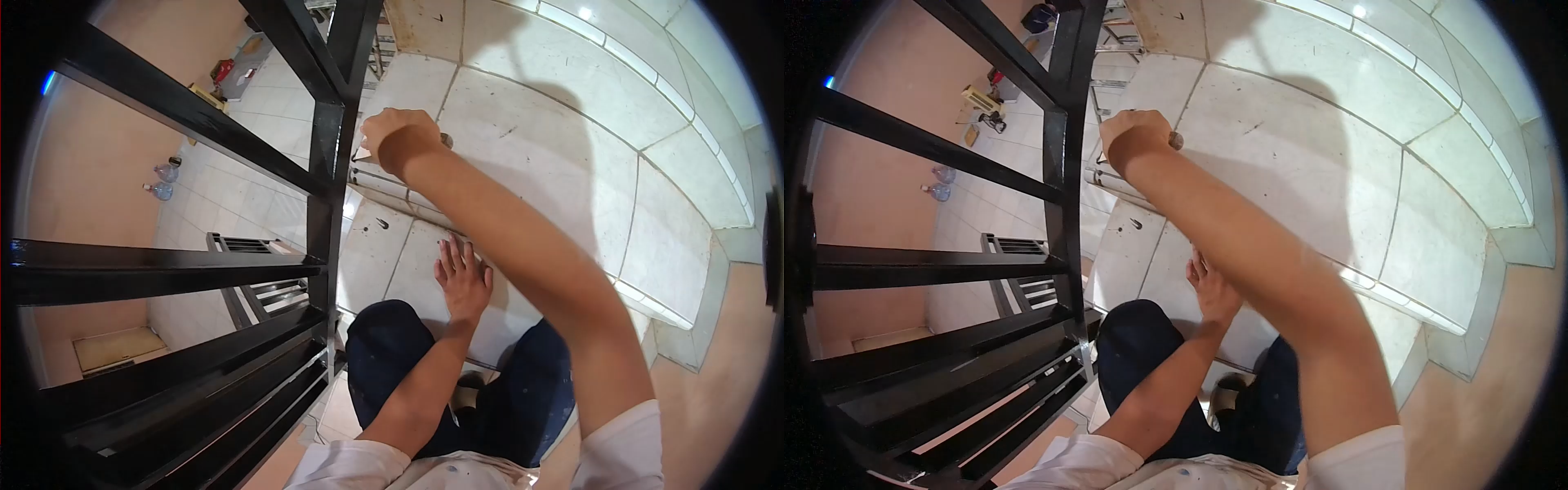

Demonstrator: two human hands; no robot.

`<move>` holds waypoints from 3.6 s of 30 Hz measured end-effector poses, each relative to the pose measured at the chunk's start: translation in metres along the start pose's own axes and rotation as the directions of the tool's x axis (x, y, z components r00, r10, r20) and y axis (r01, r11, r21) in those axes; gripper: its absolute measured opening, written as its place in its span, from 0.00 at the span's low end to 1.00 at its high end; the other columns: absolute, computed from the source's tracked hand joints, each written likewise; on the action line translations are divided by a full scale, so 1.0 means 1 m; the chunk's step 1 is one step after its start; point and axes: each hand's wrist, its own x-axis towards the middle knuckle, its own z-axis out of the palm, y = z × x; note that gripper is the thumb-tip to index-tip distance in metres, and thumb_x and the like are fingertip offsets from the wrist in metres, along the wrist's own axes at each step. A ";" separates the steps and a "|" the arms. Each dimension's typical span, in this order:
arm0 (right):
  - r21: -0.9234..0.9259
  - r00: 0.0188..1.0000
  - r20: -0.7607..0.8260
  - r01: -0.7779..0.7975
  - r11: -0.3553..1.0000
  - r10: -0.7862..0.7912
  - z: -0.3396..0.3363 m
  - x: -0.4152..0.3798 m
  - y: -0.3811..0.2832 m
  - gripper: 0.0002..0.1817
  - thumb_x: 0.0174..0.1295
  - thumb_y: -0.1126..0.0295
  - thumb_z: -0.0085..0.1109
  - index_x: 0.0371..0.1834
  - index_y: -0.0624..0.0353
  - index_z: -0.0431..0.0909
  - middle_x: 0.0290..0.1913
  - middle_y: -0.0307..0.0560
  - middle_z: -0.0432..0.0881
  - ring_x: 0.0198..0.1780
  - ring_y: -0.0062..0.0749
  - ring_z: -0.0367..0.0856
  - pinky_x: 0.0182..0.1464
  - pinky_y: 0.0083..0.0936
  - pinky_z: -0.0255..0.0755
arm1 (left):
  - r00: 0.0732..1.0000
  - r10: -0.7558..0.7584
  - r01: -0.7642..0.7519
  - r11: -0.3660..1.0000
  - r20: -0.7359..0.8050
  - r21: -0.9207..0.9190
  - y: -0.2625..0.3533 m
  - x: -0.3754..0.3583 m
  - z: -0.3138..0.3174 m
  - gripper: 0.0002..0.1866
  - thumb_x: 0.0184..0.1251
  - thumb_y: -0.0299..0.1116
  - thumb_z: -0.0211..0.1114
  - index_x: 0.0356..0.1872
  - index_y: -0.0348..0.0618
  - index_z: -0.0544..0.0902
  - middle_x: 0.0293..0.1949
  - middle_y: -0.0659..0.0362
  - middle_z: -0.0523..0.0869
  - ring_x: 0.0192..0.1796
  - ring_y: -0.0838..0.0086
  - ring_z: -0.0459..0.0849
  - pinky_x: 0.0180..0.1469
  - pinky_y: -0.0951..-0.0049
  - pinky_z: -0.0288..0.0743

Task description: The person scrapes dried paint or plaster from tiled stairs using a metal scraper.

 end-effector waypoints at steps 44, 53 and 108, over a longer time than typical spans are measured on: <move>-0.176 0.984 0.178 0.024 0.984 0.008 -0.022 -0.003 0.001 0.14 0.67 0.60 0.61 0.48 0.54 0.88 0.51 0.48 0.89 0.51 0.41 0.89 0.48 0.37 0.84 | 1.000 -0.012 0.012 1.000 0.021 0.002 0.002 0.001 -0.003 0.37 0.64 0.49 0.63 0.72 0.43 0.65 0.80 0.47 0.55 0.82 0.51 0.48 0.77 0.48 0.43; -0.074 0.999 0.035 0.001 0.997 0.001 -0.019 -0.002 -0.005 0.13 0.68 0.62 0.57 0.47 0.55 0.87 0.49 0.49 0.89 0.51 0.43 0.88 0.49 0.40 0.83 | 0.998 -0.026 0.026 1.000 0.050 -0.013 0.002 0.001 -0.010 0.38 0.63 0.49 0.64 0.72 0.43 0.65 0.80 0.47 0.55 0.82 0.52 0.48 0.77 0.48 0.43; -0.033 0.998 0.059 0.029 0.999 -0.027 0.001 -0.005 0.003 0.13 0.70 0.63 0.56 0.45 0.54 0.88 0.47 0.51 0.89 0.50 0.44 0.89 0.48 0.38 0.83 | 1.000 -0.013 0.013 1.000 0.011 -0.022 0.000 -0.010 -0.003 0.36 0.63 0.48 0.63 0.70 0.43 0.68 0.78 0.45 0.58 0.81 0.51 0.51 0.77 0.47 0.43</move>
